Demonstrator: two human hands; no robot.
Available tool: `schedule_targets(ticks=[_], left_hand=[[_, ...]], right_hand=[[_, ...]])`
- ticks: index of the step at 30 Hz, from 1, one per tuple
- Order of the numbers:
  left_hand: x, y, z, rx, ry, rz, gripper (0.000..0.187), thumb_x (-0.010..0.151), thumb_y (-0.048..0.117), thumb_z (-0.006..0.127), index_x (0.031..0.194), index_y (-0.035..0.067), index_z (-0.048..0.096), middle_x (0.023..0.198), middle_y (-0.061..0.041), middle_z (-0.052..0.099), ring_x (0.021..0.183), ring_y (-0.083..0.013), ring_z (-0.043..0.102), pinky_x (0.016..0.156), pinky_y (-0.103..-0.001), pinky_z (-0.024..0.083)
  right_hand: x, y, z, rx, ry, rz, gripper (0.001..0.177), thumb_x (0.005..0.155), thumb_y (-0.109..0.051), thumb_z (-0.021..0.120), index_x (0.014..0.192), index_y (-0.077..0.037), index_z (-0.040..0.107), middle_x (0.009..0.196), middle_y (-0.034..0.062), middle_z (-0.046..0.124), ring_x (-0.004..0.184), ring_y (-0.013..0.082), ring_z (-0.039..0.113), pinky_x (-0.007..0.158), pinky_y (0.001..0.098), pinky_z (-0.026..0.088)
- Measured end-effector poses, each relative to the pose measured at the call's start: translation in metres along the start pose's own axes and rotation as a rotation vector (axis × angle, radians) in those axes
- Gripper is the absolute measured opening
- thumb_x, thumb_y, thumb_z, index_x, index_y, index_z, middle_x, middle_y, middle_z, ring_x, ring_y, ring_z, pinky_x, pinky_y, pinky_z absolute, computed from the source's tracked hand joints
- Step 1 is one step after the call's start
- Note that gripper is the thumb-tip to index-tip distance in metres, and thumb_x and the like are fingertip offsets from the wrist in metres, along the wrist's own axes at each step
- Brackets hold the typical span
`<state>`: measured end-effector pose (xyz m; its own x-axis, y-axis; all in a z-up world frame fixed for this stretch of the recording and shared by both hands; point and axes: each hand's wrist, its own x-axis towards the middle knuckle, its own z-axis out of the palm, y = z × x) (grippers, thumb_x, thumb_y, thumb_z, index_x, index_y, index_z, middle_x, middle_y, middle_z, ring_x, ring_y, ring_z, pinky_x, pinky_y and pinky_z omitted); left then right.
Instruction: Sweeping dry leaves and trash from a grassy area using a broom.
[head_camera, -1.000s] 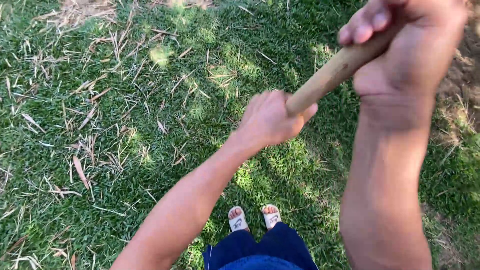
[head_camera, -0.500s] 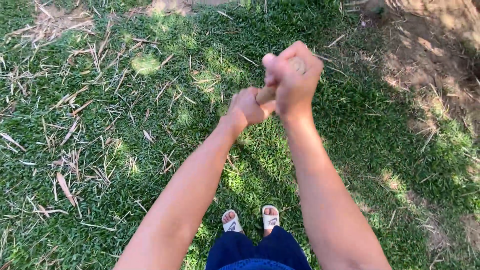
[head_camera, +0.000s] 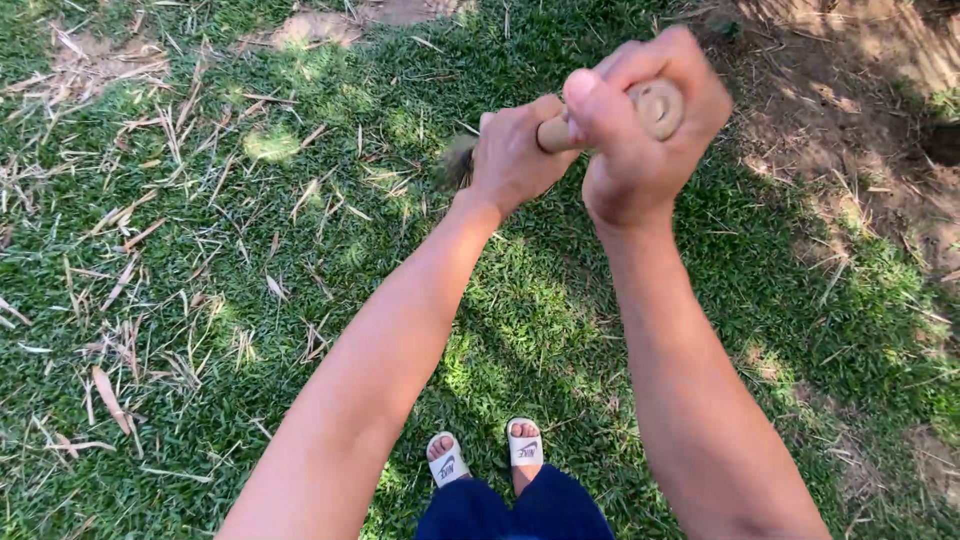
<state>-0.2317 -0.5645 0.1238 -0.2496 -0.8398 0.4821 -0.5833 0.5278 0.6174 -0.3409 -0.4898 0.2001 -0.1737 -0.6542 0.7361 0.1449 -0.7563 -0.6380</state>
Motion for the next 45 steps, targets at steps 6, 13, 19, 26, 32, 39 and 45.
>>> schedule_targets(ticks=[6,13,19,26,32,39,45], left_hand=[[0.009,-0.048,0.074,0.011,-0.202,0.105,0.032,0.073,0.041,0.076,0.091,0.015,0.073,0.088,-0.015,0.075,0.086,-0.0404,0.070,0.072,-0.054,0.048],[0.037,0.035,0.047,-0.037,-0.192,0.138,0.036,0.083,0.048,0.075,0.071,0.014,0.072,0.064,-0.012,0.067,0.061,-0.0361,0.068,0.063,-0.045,0.055],[0.059,0.076,0.020,-0.014,0.055,0.370,0.034,0.080,0.041,0.077,0.063,0.014,0.068,0.054,-0.010,0.064,0.050,-0.0335,0.064,0.057,-0.046,0.050],[0.012,-0.038,0.061,0.019,-0.027,-0.101,0.035,0.082,0.047,0.072,0.091,0.013,0.071,0.080,-0.010,0.075,0.076,-0.0331,0.073,0.078,-0.052,0.046],[-0.026,-0.048,0.055,0.190,-0.256,-0.461,0.051,0.081,0.061,0.076,0.094,0.011,0.074,0.095,-0.014,0.073,0.092,-0.0351,0.069,0.085,-0.051,0.047],[-0.010,0.035,0.008,0.112,-0.013,-0.246,0.037,0.086,0.050,0.066,0.077,0.015,0.077,0.071,-0.015,0.073,0.070,-0.0376,0.070,0.071,-0.048,0.055],[-0.005,0.020,0.020,-0.052,0.104,-0.046,0.031,0.082,0.042,0.072,0.079,0.011,0.072,0.075,-0.015,0.074,0.072,-0.0357,0.072,0.070,-0.046,0.057]], right_hand=[[-0.042,0.081,-0.035,-0.384,0.237,0.026,0.022,0.095,-0.001,0.074,0.082,-0.007,0.057,0.076,0.0022,0.056,0.065,0.0087,0.051,0.059,0.0234,0.040],[0.059,0.009,-0.066,0.102,0.328,0.089,0.013,0.095,0.007,0.066,0.091,-0.002,0.057,0.066,0.0086,0.055,0.050,0.0199,0.051,0.043,0.0355,0.045],[0.077,-0.034,-0.106,0.409,0.140,0.118,0.027,0.113,-0.007,0.056,0.087,-0.001,0.052,0.070,0.0125,0.055,0.057,0.0233,0.052,0.058,0.0381,0.048],[0.020,0.058,-0.029,-0.046,0.184,-0.078,0.027,0.098,0.002,0.067,0.079,-0.003,0.049,0.064,0.0069,0.052,0.052,0.0152,0.054,0.049,0.0314,0.044],[0.033,0.086,-0.031,0.123,0.236,0.430,0.027,0.092,-0.002,0.069,0.072,-0.008,0.051,0.057,0.0035,0.053,0.046,0.0141,0.051,0.044,0.0313,0.045],[0.067,-0.008,-0.036,0.285,0.029,0.224,0.022,0.106,-0.003,0.065,0.087,-0.001,0.054,0.063,0.0093,0.050,0.053,0.0219,0.054,0.052,0.0396,0.049],[0.039,-0.046,-0.002,0.036,-0.140,-0.055,0.016,0.103,0.001,0.071,0.093,0.004,0.058,0.071,0.0105,0.055,0.059,0.0210,0.055,0.057,0.0336,0.045]])
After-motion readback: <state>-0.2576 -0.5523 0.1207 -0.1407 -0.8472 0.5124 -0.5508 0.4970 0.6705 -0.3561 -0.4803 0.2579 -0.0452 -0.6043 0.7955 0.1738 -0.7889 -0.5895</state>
